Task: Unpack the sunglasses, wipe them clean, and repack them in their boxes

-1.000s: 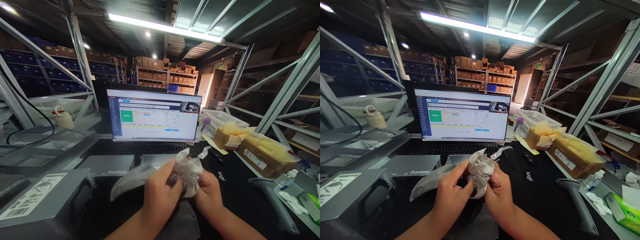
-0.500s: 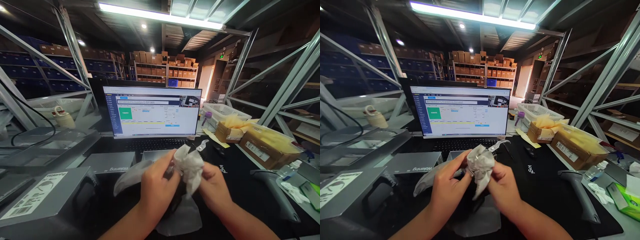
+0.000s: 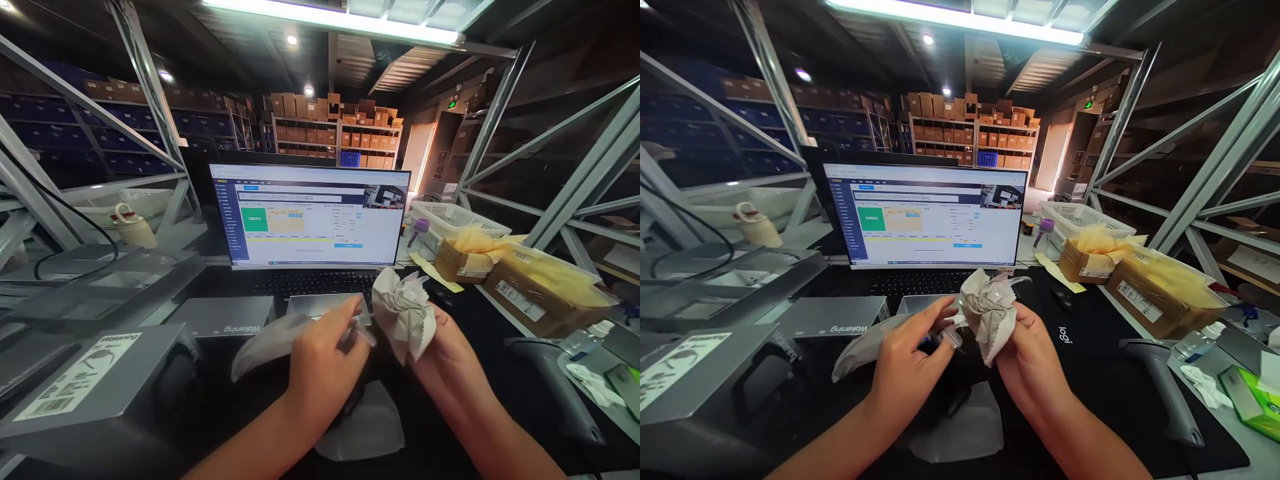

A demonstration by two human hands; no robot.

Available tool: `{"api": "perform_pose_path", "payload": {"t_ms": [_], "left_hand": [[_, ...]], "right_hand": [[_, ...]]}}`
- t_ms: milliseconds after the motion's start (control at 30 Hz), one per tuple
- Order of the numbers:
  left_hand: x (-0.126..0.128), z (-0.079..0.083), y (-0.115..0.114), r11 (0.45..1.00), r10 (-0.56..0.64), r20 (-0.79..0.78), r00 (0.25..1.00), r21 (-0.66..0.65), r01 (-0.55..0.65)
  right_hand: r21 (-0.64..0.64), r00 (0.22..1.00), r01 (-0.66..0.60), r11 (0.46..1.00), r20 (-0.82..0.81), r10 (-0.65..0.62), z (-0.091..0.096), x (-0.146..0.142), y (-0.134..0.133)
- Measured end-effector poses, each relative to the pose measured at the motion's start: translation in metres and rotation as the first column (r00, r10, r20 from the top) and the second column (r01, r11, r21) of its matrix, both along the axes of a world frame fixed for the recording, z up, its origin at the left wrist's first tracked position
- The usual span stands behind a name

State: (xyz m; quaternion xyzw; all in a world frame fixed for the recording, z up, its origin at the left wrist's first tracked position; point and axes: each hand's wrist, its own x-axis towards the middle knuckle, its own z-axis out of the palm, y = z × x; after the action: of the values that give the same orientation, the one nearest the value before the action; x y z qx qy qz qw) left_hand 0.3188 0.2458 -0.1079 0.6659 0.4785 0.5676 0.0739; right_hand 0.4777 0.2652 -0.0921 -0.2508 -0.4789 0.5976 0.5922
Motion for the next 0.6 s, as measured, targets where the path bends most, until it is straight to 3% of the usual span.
{"api": "perform_pose_path", "payload": {"t_ms": [67,133,200,267,333,400,467,600], "left_hand": [[0.001,0.0,0.0,1.0,-0.015,0.013,1.0,0.002,0.015],[0.0,0.003,0.0,0.999,-0.003,0.009,1.0,0.038,0.002],[-0.003,0.006,-0.003,0.996,0.01,-0.014,1.0,0.089,-0.009],[-0.005,0.009,-0.006,0.993,0.013,-0.055,0.998,0.122,-0.007],[-0.005,0.01,-0.009,0.991,0.001,-0.092,0.996,0.132,0.011],[-0.003,0.009,-0.01,0.991,-0.02,-0.105,0.994,0.129,0.033],[-0.001,0.008,-0.011,0.991,-0.033,-0.105,0.994,0.126,0.046],[-0.004,0.01,-0.01,0.993,-0.013,-0.113,0.994,0.115,0.026]], "right_hand": [[0.023,0.999,0.005,1.0,0.039,-0.006,0.003,0.001,0.0],[0.179,0.976,0.015,0.984,0.211,-0.054,0.002,0.001,-0.004],[0.393,0.919,-0.016,0.919,0.367,-0.141,0.001,0.002,-0.008],[0.478,0.897,-0.022,0.878,0.398,-0.193,0.0,0.005,-0.01],[0.366,0.934,0.034,0.93,0.32,-0.16,0.0,0.009,-0.01],[0.151,0.974,0.057,0.987,0.21,-0.088,0.003,0.013,-0.009],[0.005,0.991,0.02,1.0,0.134,-0.02,0.008,0.015,-0.007],[-0.045,0.988,-0.037,0.998,0.151,0.043,0.018,0.019,-0.015]]}}
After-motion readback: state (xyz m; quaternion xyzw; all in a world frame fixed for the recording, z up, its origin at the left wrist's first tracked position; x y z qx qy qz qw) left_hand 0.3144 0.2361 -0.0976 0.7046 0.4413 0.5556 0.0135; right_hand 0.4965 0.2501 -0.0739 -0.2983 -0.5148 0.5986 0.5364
